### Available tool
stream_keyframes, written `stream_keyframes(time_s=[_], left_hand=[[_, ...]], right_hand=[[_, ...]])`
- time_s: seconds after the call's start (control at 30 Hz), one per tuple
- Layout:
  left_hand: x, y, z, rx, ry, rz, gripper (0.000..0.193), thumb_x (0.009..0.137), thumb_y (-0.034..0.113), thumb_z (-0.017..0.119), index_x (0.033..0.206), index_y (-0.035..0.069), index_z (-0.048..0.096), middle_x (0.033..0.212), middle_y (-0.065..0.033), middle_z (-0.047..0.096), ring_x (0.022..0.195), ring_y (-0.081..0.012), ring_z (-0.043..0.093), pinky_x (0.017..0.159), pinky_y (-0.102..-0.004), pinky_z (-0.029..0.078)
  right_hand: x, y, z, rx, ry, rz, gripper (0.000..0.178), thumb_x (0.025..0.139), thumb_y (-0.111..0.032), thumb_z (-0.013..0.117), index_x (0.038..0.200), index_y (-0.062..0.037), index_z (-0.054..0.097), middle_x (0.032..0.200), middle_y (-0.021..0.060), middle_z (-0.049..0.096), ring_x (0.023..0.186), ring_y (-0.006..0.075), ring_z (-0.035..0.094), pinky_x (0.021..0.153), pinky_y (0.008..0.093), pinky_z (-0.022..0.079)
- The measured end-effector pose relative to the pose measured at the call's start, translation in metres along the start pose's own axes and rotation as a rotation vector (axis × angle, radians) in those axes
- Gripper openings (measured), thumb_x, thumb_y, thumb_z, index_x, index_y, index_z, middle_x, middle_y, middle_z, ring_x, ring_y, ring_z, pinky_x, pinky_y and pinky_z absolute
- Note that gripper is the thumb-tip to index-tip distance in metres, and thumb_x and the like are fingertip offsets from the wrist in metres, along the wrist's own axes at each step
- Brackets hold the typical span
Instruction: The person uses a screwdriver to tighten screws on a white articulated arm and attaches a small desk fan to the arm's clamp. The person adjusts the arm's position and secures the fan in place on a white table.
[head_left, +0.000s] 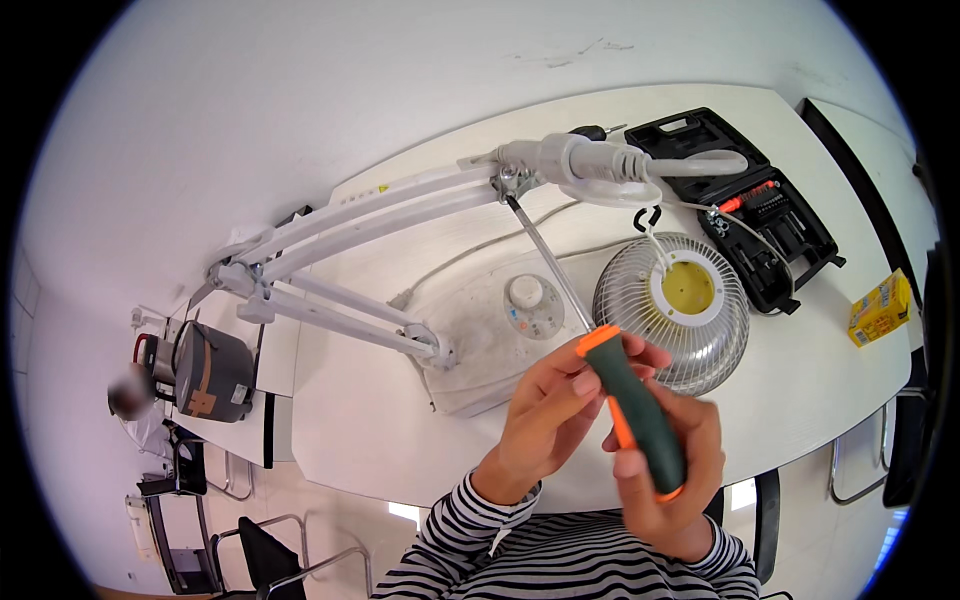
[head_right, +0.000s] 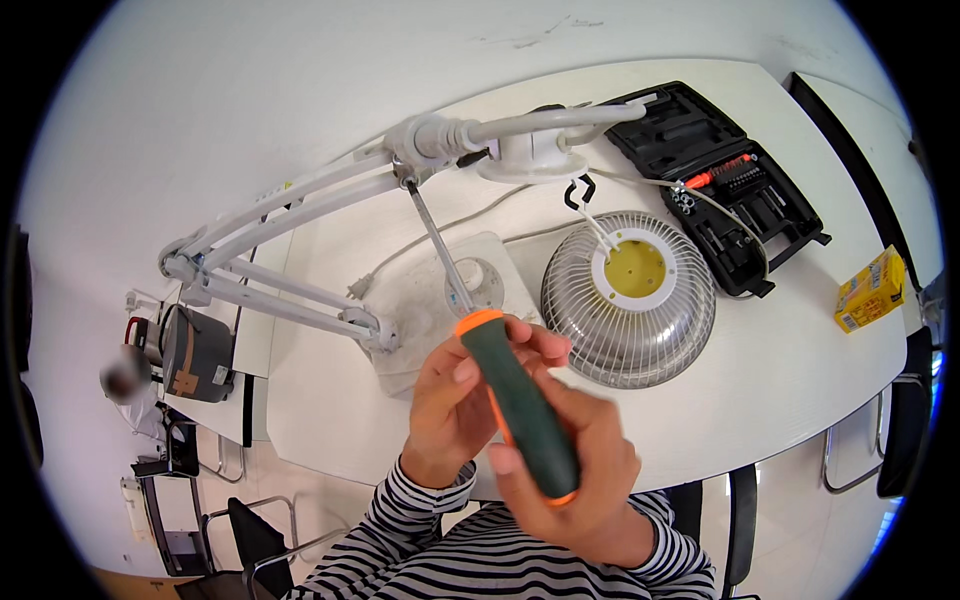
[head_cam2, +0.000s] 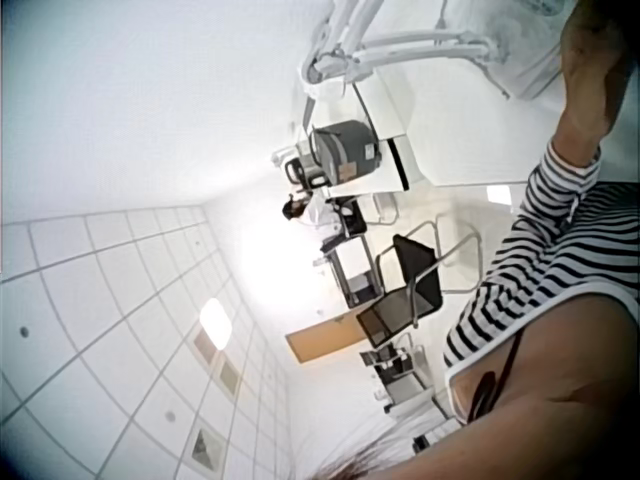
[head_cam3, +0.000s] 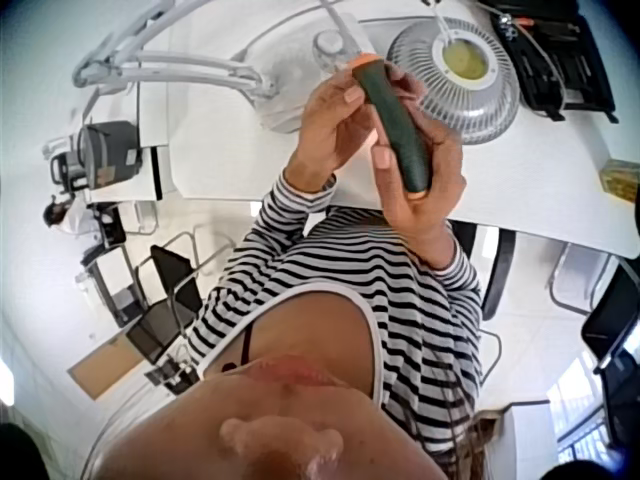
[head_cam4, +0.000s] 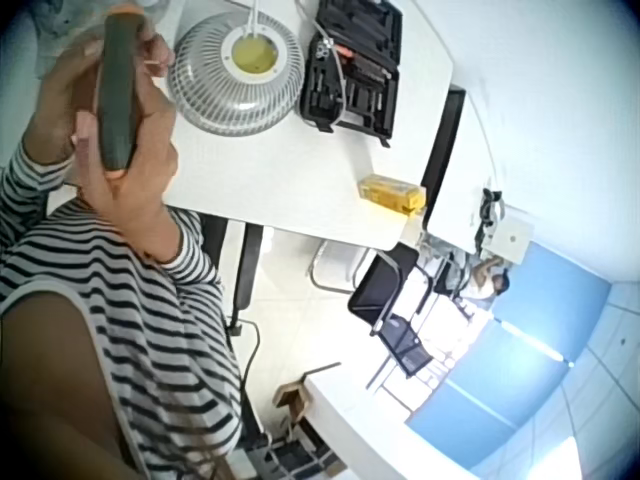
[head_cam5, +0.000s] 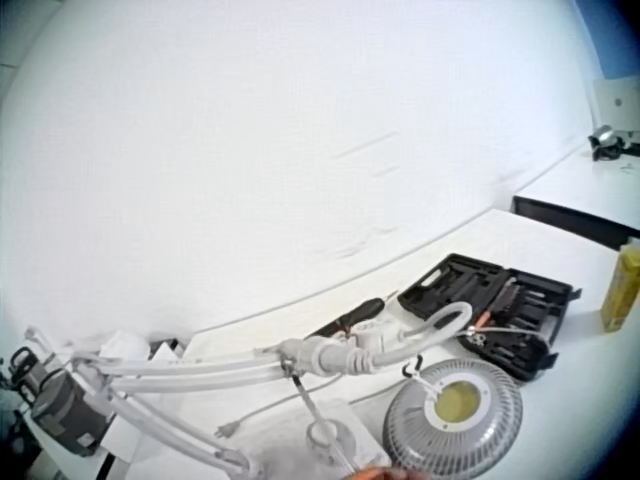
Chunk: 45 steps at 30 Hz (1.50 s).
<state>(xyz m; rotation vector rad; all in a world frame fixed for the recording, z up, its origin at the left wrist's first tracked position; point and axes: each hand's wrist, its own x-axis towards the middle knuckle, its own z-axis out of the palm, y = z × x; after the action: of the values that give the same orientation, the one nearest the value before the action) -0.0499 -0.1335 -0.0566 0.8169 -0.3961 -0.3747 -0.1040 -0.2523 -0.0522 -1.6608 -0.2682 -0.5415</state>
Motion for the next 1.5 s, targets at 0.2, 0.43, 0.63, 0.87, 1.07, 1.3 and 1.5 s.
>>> stream_keyframes(time_s=[0.2,0.43,0.63,0.87,1.07,1.3,1.5], left_hand=[[0.004,-0.008,-0.003,-0.06,0.041,0.019,0.036,0.085,0.017,0.054,0.114,-0.003,0.05,0.107,-0.0147,0.057,0.102,-0.0211,0.053,0.092,-0.0343,0.039],[0.004,-0.01,0.008,0.027,0.131,0.047,0.039,0.084,0.026,0.055,0.11,-0.003,0.051,0.098,-0.012,0.06,0.101,-0.0254,0.053,0.092,-0.0383,0.039],[0.003,-0.014,0.003,-0.086,0.098,0.087,0.036,0.085,0.026,0.055,0.108,-0.002,0.05,0.096,-0.0098,0.059,0.097,-0.0204,0.052,0.087,-0.0323,0.041],[0.003,-0.016,-0.003,-0.077,0.146,0.072,0.035,0.085,0.02,0.057,0.112,0.0,0.049,0.1,-0.0082,0.057,0.096,-0.0158,0.052,0.089,-0.0293,0.038],[0.011,-0.01,0.005,0.02,0.091,-0.003,0.04,0.085,0.024,0.054,0.115,-0.001,0.048,0.115,-0.0152,0.052,0.11,-0.0229,0.047,0.093,-0.0355,0.038],[0.008,-0.011,-0.001,0.002,0.021,0.063,0.032,0.086,0.019,0.053,0.111,-0.002,0.053,0.115,-0.0141,0.053,0.111,-0.0206,0.046,0.098,-0.0348,0.031],[0.005,-0.012,-0.002,0.021,0.087,0.084,0.033,0.086,0.021,0.054,0.112,0.0,0.053,0.112,-0.0138,0.054,0.106,-0.0192,0.049,0.095,-0.0335,0.034]], right_hand=[[0.006,0.003,-0.011,0.271,-0.028,0.148,0.041,0.079,-0.015,0.063,0.106,0.0094,0.044,0.079,0.0139,0.059,0.063,0.0104,0.054,0.058,0.0223,0.045],[0.016,0.006,-0.017,-0.954,0.152,-0.662,0.028,0.072,-0.006,0.063,0.099,0.0021,0.06,0.07,0.0119,0.053,0.05,0.0142,0.05,0.038,0.0185,0.039],[0.009,-0.013,-0.014,-0.977,-0.121,-0.42,0.047,0.076,-0.018,0.066,0.109,0.0106,0.048,0.081,0.0175,0.057,0.062,0.0223,0.057,0.047,0.0272,0.048],[0.007,0.001,-0.012,-0.571,-0.097,-0.236,0.047,0.084,-0.028,0.056,0.112,0.0092,0.045,0.092,0.0193,0.06,0.061,0.0215,0.058,0.053,0.0269,0.049],[0.015,0.004,-0.02,-0.067,-0.081,0.016,0.046,0.079,-0.019,0.062,0.115,0.0049,0.045,0.091,0.0155,0.06,0.064,0.0185,0.058,0.061,0.0234,0.046],[0.012,0.004,-0.02,-0.816,0.017,-0.475,0.043,0.077,-0.018,0.065,0.108,0.0065,0.05,0.077,0.0126,0.056,0.055,0.019,0.053,0.048,0.0246,0.045],[0.013,0.007,-0.007,-0.401,0.007,-0.325,0.039,0.077,-0.017,0.063,0.104,0.0094,0.05,0.081,0.016,0.059,0.059,0.0214,0.059,0.05,0.0271,0.047]])
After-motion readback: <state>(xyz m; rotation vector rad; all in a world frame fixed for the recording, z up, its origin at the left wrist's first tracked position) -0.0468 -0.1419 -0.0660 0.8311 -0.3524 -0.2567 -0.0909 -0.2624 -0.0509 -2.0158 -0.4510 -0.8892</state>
